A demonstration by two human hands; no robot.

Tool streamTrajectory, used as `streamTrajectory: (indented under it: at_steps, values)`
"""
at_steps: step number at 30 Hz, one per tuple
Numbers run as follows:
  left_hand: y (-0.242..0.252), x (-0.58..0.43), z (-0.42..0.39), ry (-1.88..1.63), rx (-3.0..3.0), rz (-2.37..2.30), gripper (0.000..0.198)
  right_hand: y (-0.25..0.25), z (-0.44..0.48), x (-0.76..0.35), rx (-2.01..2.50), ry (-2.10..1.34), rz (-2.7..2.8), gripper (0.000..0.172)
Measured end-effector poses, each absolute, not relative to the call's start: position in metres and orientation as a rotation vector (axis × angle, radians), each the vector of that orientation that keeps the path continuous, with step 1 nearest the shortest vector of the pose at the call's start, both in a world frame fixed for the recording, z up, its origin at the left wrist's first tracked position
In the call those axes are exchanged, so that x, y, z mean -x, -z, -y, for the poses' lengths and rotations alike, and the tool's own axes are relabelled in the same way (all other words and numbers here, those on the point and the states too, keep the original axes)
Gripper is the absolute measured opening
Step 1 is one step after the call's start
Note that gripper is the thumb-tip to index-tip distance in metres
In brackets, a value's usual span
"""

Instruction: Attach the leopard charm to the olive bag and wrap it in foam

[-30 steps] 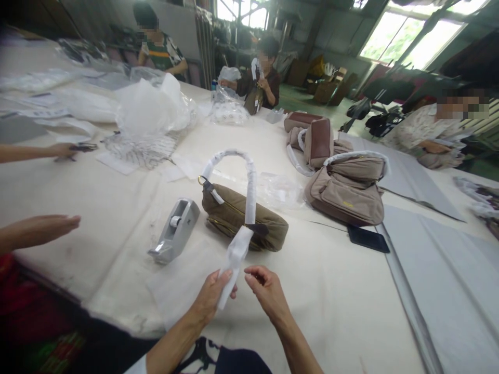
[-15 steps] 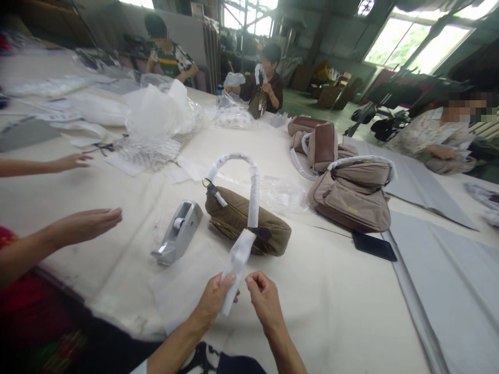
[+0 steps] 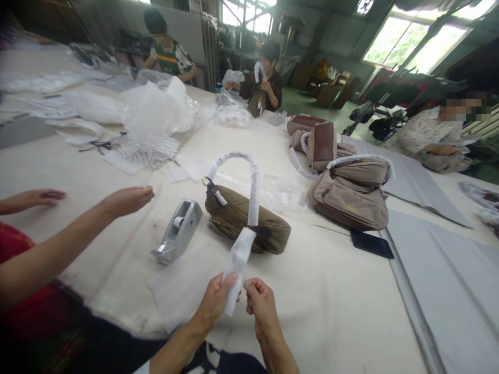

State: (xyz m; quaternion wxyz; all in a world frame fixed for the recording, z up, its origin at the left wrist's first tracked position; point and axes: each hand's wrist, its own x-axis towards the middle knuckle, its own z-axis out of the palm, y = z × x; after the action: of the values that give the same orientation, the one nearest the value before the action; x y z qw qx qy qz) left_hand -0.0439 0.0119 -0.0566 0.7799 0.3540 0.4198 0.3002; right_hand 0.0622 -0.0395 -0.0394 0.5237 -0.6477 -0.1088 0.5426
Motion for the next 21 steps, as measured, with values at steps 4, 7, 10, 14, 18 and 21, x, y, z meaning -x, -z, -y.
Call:
streamTrajectory:
  at_steps: [4,7,10,14,18,21]
  values:
    - [0.058,0.042,-0.009,-0.641,-0.68,-0.882,0.038,0.048,0.037,-0.057,1.433,-1.442,0.202,0.042]
    - [0.061,0.041,-0.009,-0.609,-0.625,-0.824,0.037,0.054,0.037,-0.056,1.376,-1.551,0.191,0.048]
    - [0.063,0.043,-0.011,-0.562,-0.584,-0.763,0.038,0.061,0.036,-0.057,1.368,-1.641,0.196,0.048]
    - [0.069,0.046,-0.01,-0.539,-0.578,-0.812,0.04,0.067,0.03,-0.071,1.439,-1.734,0.253,0.045]
    - [0.076,0.05,-0.008,-0.506,-0.509,-0.855,0.042,0.064,0.03,-0.091,1.559,-1.557,0.304,0.038]
    - [0.077,0.052,-0.009,-0.519,-0.532,-0.83,0.038,0.058,0.036,-0.092,1.613,-1.398,0.296,0.032]
